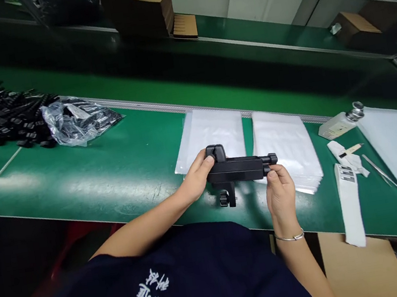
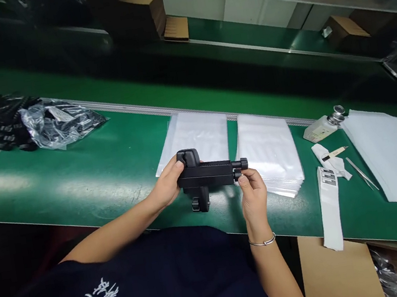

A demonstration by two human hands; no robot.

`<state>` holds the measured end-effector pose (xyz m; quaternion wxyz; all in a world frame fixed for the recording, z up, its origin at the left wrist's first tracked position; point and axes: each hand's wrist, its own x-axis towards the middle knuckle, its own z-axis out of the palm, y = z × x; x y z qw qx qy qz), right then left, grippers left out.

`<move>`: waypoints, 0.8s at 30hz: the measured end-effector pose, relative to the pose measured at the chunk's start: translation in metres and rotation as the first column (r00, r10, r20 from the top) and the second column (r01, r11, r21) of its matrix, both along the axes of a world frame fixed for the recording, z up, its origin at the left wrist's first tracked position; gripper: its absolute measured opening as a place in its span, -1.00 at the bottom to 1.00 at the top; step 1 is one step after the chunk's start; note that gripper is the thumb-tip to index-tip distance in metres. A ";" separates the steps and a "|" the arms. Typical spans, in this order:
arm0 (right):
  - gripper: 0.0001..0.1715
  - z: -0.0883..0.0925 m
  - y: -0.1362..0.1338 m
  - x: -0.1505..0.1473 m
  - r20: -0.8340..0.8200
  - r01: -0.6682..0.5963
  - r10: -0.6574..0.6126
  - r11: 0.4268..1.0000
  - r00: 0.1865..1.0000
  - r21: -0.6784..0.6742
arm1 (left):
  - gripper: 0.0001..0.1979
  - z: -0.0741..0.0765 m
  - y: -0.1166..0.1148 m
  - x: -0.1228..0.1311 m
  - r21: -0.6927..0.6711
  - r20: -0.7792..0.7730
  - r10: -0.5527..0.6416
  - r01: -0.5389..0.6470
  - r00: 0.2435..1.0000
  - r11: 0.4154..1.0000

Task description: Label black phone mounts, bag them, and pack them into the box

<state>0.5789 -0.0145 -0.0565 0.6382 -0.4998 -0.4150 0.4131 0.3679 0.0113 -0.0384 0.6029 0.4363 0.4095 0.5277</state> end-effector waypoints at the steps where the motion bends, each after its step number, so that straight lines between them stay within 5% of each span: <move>1: -0.70 0.000 0.002 0.000 -0.006 -0.017 0.017 1.000 1.000 -0.007 | -0.44 0.000 0.000 0.000 -0.001 -0.003 0.010 -0.010 1.000 1.000; 7: -0.66 -0.004 0.012 -0.002 -0.190 0.043 -0.042 0.999 0.981 -0.002 | -0.31 0.002 -0.003 0.002 0.175 -0.075 -0.031 0.044 0.997 0.984; 12: -0.65 0.000 0.012 -0.003 -0.091 -0.059 0.055 0.997 0.994 -0.044 | -0.35 0.001 0.000 0.001 0.227 -0.123 -0.002 0.030 0.992 0.973; 19: -0.72 -0.008 0.009 -0.002 -0.219 -0.070 0.041 0.989 0.975 -0.128 | -0.25 -0.003 -0.005 -0.005 0.386 -0.370 -0.038 0.191 0.928 0.903; 24: -0.67 -0.009 0.004 -0.002 -0.146 -0.101 0.085 0.990 0.986 -0.103 | -0.38 -0.004 0.004 -0.002 0.226 -0.185 0.030 0.012 0.982 0.974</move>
